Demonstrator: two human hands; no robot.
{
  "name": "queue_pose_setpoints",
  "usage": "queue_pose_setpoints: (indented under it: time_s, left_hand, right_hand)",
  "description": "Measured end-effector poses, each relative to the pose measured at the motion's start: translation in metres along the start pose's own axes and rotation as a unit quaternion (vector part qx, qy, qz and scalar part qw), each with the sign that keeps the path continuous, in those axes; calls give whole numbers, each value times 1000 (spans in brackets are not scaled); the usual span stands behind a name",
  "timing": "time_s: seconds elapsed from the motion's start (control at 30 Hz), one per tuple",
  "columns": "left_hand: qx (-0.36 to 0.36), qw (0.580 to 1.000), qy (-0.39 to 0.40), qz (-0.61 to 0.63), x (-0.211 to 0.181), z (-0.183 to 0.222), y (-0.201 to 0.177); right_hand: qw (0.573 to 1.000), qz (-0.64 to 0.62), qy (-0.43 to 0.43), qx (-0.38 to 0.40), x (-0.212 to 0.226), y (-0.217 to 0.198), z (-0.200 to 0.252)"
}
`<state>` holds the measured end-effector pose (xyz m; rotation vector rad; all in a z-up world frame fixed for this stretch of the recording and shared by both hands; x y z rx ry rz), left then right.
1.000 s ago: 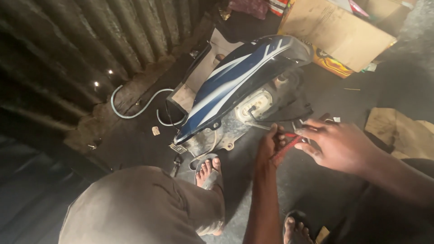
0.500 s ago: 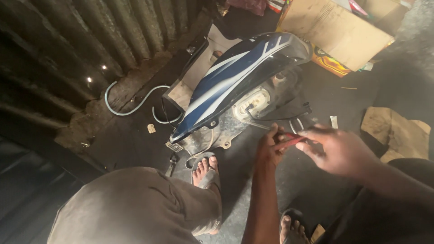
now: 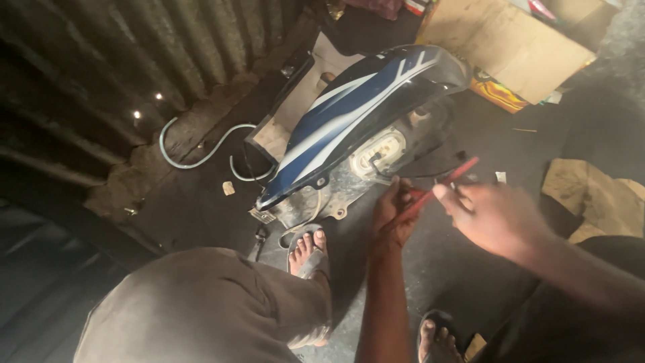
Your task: The person handles a white plastic fuel pump and sender assembly with a float, positions it into the opening of a motorcycle fuel tank beneath a blue side fairing, and seats it in place. They then use pliers and a red-handled screwdriver to work on fasteners around the tank opening, steadying the fairing with the other hand.
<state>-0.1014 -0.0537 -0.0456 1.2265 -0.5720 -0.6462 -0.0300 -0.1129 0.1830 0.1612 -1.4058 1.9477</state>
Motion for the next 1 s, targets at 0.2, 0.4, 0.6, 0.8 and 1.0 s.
queue_pose_setpoints:
  time_s: [0.2,0.4,0.6,0.8,1.0]
  left_hand:
    - [-24,999,-25,15,3,-7,2]
    - [-66,996,-23,-48,4,-4,1]
    - [-93,995,-44,-2,12,-22,-24]
    - [-70,996,-45,-41,9,-18,-15]
    - [-70,995,-22,-68,12,-22,-28]
  right_hand:
    - [819,288,-419,-266,60,-28,53]
    - [934,258,-138,-205,11,-3,10]
    - [930,165,-240,-225,21,-23,26]
    - [975,141,-66,-161,7,1,16]
    - [991,-93,-64,-73,-28,18,2]
Point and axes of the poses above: each hand's wrist, its own z-axis away from the middle knuckle, its own y-axis out of the palm, x = y × z, the point moved 3 cm from there along -z, towards the middle knuckle, and after that the axes turned 2 degrees about -y, right-handed, at the moved point
